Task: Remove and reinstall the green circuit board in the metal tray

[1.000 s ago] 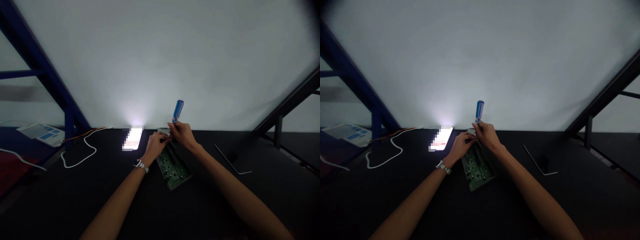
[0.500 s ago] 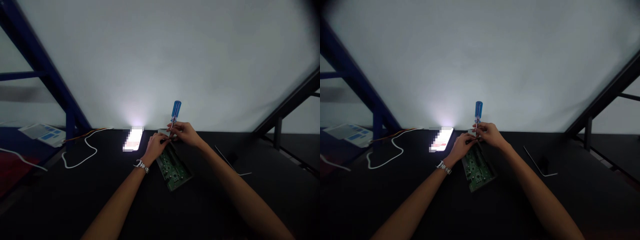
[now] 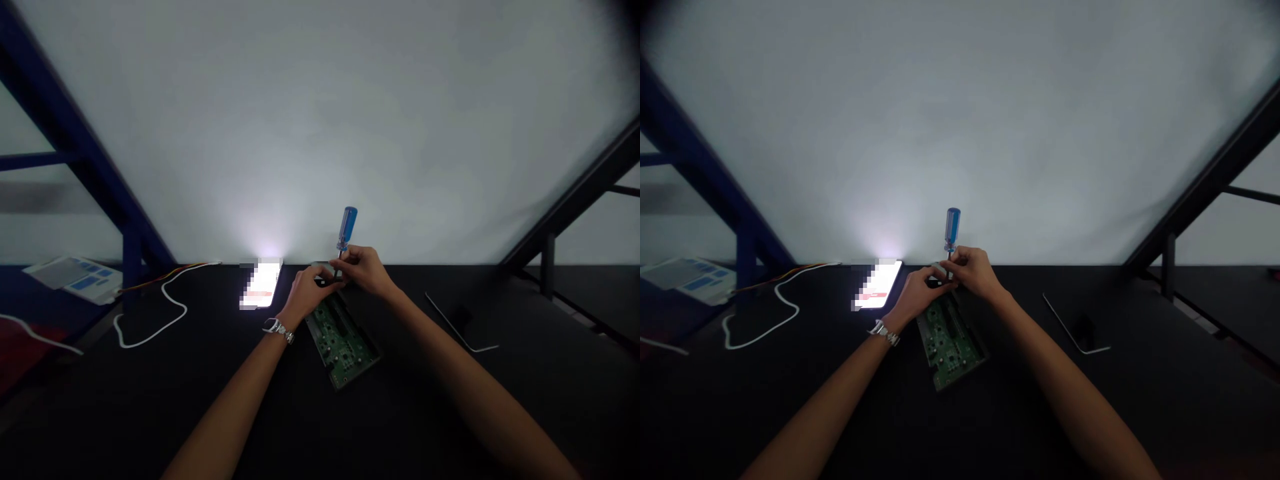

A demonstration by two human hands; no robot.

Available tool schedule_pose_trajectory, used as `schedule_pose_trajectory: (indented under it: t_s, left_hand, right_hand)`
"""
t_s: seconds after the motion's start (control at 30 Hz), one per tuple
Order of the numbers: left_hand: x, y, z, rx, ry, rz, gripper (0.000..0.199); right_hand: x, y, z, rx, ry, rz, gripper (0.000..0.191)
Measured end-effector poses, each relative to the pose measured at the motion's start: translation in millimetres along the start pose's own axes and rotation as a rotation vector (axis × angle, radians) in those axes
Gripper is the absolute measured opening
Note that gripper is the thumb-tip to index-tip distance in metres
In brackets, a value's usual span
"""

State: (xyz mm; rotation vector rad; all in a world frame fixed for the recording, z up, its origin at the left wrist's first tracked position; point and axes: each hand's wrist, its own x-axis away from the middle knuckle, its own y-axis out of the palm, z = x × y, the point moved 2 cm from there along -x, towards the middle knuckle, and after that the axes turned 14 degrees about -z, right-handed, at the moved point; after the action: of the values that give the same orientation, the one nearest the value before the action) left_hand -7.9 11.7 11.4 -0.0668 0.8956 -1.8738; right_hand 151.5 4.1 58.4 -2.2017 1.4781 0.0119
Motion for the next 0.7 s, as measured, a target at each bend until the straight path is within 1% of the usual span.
schedule_pose_trajectory:
  t_s: [0.13, 0.2, 0.27, 0.3, 0.37, 0.43, 0.5, 0.57, 0.63, 0.7]
  left_hand:
    - [3.3, 2.9, 0.2, -0.02, 0.0, 0.022, 0.017]
    - [4.1, 3.8, 0.3, -0.059, -0.001, 0.012, 0.015]
    - [4.6, 4.1, 0.3, -0.095, 0.005, 0.005, 0.013]
    - [4.9, 4.0, 0.3, -0.106, 0.012, 0.002, 0.013]
    - [5.8, 3.7, 0.3, -0.115, 0.024, -0.013, 0.014]
    - [6.9, 3.1, 0.3, -0.108, 0.02, -0.034, 0.017]
    - [8.0, 2.6, 0.5, -0.089, 0.018, -0.044, 0.018]
    - [8.4, 2.6, 1.0, -0.056, 0.03, -0.034, 0.02]
    - [8.3, 3.1, 0.8, -0.025, 0.017, 0.007, 0.023]
    - [8.0, 4.1, -0.2, -0.012, -0.031, 0.059, 0.024]
  right_hand:
    - [-0.1, 1.0, 1.2, 0.055, 0.001, 0.081, 0.036]
    - [1.6, -0.9, -2.6, 0.143, -0.01, 0.08, 0.031]
    - [3.8, -3.9, -8.2, 0.208, -0.025, 0.032, 0.024]
    - [5.1, -5.5, -10.9, 0.211, -0.028, -0.008, 0.024]
    - [7.3, -7.6, -14.8, 0.161, -0.018, -0.089, 0.027]
    - [8.6, -8.1, -16.4, 0.091, -0.004, -0.135, 0.027]
    - [8.3, -7.3, -15.5, 0.058, 0.007, -0.106, 0.027]
    - [6.5, -5.5, -12.9, 0.067, 0.005, -0.039, 0.026]
    - [4.0, -2.5, -9.5, 0.092, -0.015, 0.012, 0.025]
    - [1.4, 0.8, -6.2, 0.128, -0.043, 0.05, 0.027]
